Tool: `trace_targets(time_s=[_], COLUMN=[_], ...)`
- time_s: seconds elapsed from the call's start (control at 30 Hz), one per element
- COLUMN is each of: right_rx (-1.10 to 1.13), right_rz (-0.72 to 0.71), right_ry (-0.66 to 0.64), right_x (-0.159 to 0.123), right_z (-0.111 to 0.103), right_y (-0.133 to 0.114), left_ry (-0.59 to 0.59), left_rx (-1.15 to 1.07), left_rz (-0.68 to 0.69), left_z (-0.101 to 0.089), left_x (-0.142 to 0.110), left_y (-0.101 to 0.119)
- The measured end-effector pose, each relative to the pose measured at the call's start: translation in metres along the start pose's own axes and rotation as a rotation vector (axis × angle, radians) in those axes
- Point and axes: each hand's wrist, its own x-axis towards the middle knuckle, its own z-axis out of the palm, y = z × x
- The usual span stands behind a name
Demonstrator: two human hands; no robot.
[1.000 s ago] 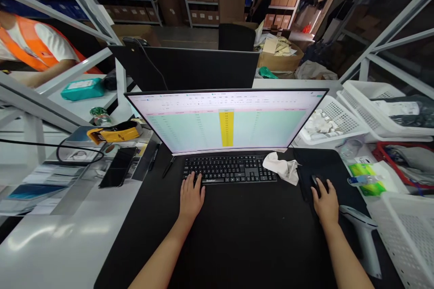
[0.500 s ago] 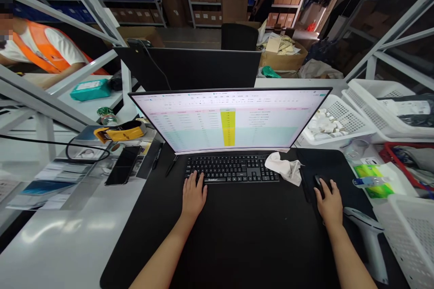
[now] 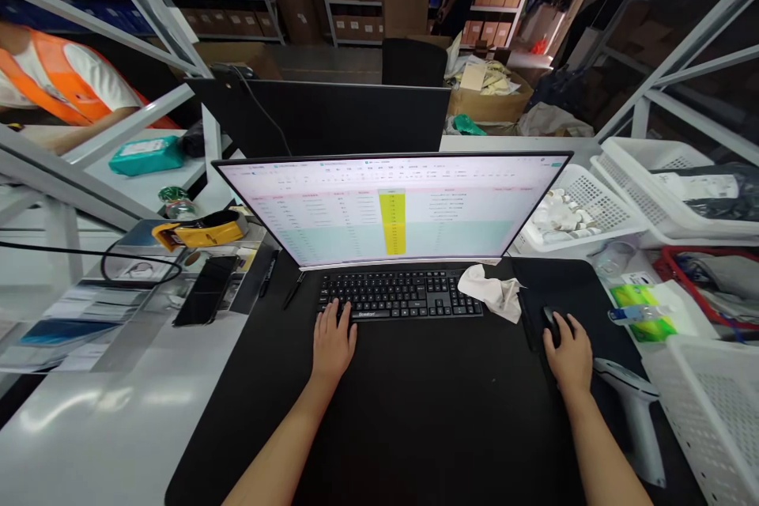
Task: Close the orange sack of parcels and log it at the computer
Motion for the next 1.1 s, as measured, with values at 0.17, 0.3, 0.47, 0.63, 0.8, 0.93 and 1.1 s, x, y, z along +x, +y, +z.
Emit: trace_targets(time_s=[0.17, 0.3, 0.47, 0.63, 0.8, 0.93, 1.1], right_rx=[-0.027, -0.034, -0.026, -0.011, -0.017, -0.068, 0.018], right_rz=[-0.039, -0.051, -0.046, -0.033, -0.046, -0.038, -0.278], right_ry=[0.020, 0.026, 0.018, 0.016, 0.049, 0.130, 0.159], right_x=[-0.001, -0.001, -0.001, -0.002, 0.000, 0.003, -0.018], right_z=[-0.001, -0.001, 0.000, 0.001, -0.001, -0.007, -0.017], right_y=[0.001, 0.001, 0.003, 0.003, 0.002, -0.001, -0.062], left_ry=[0.013, 0.029, 0.027, 0.015, 0.007, 0.017, 0.038], left_rx=[0.015, 0.035, 0.054, 0.043, -0.003, 0.000, 0.009], left_rz=[0.017, 0.029, 0.036, 0.025, 0.009, 0.021, 0.035], left_z=[0.000, 0.000, 0.000, 0.000, -0.001, -0.002, -0.001], left_x=[0.000, 0.000, 0.000, 0.000, 0.000, 0.000, -0.001], left_y=[0.000, -0.001, 0.000, 0.001, 0.001, 0.001, 0.001])
